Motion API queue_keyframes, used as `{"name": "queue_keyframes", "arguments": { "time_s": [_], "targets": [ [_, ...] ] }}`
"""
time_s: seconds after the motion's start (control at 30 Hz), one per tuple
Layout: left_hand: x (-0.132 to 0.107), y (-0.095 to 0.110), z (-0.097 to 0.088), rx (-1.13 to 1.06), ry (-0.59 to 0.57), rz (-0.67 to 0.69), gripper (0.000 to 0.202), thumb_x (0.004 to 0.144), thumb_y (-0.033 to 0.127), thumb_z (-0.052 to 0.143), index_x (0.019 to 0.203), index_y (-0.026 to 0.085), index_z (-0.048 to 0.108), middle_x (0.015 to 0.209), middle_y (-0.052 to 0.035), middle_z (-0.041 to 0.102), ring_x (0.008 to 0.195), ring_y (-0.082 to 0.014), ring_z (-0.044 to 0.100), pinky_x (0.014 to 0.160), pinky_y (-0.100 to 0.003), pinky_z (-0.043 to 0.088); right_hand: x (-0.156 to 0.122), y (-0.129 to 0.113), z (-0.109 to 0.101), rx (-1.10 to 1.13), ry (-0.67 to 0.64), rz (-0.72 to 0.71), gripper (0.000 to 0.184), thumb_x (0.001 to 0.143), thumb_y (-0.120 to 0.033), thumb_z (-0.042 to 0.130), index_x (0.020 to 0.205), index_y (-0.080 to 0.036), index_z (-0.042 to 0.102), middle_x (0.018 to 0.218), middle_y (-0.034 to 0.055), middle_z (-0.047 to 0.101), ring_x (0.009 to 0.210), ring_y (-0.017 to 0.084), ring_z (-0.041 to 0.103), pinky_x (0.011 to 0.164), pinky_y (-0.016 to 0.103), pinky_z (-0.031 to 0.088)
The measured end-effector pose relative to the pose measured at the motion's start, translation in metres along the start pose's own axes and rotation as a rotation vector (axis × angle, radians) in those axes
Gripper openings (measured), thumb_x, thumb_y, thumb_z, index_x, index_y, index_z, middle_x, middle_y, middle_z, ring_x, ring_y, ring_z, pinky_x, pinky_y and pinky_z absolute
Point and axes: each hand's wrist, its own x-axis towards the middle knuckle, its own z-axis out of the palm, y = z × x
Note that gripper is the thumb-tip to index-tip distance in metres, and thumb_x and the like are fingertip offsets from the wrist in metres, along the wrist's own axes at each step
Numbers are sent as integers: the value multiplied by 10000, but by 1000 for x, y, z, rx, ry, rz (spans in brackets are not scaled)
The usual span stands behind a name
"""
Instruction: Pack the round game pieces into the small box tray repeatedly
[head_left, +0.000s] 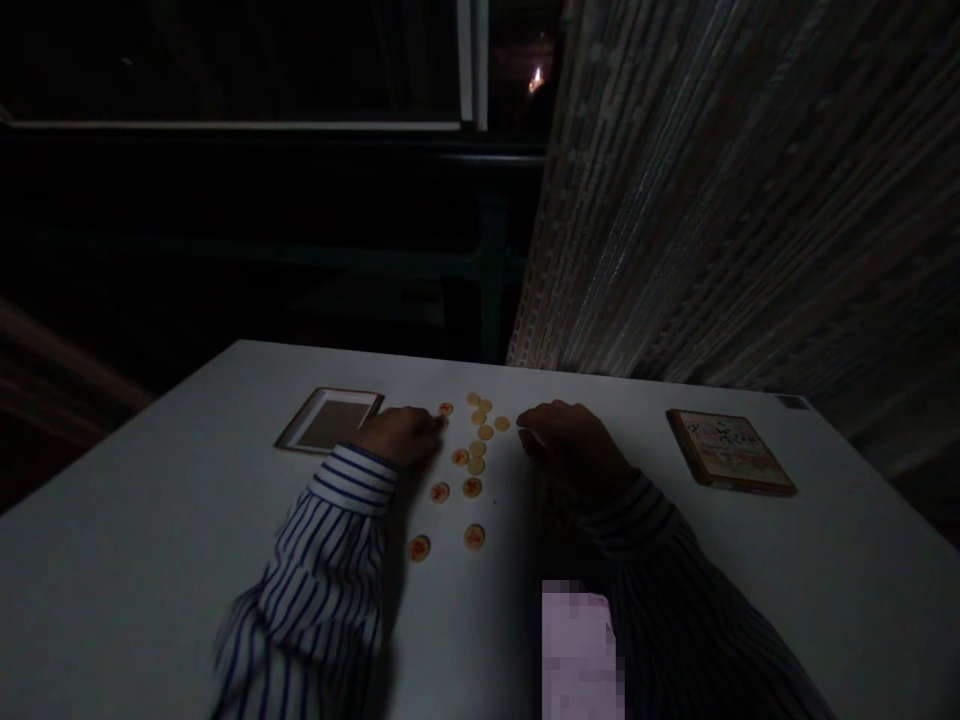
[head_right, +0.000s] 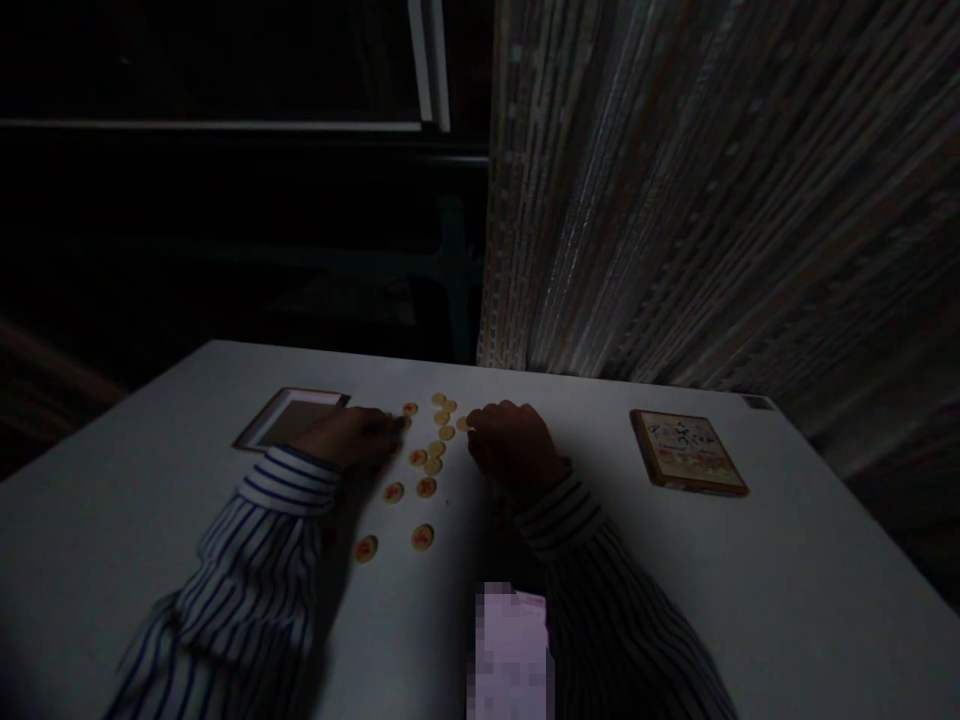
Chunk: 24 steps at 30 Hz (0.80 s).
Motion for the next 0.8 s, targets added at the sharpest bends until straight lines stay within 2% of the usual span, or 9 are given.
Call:
{"name": "queue_keyframes", "arguments": {
  "time_s": [0.13,0.3,0.5,0.8],
  "targets": [
    [2,3,4,90,-47,-56,278,652,353,523,888,247,623,861,-76,664,789,-235,607,626,-297,441,1,-7,3,-2,-14,-25,222,815,-237,410,965,-200,571,890,59,618,817,177,516,656,284,291],
    [5,7,7,120,-107,-61,289,644,327,523,899,251,636,899,-85,659,821,-246,604,653,-313,446,2,-12,4,-12,-27,-52,196,816,-222,410,929,-198,569,856,51,613,797,171,512,648,284,290],
    [10,5,13,60,-101,-6,230,617,292,556,820,258,659,854,-65,654,802,-238,603,675,-312,448,3,-14,7,-21,-42,-51,188,822,-230,405,914,-196,565,841,53,607,781,168,507,643,285,287],
    [11,4,16,100,-84,42,214,634,271,528,800,225,657,825,-70,645,769,-228,599,657,-299,437,1,-13,11,8,-24,-77,219,829,-238,397,970,-184,555,876,61,608,805,173,505,667,289,293]
  ]
}}
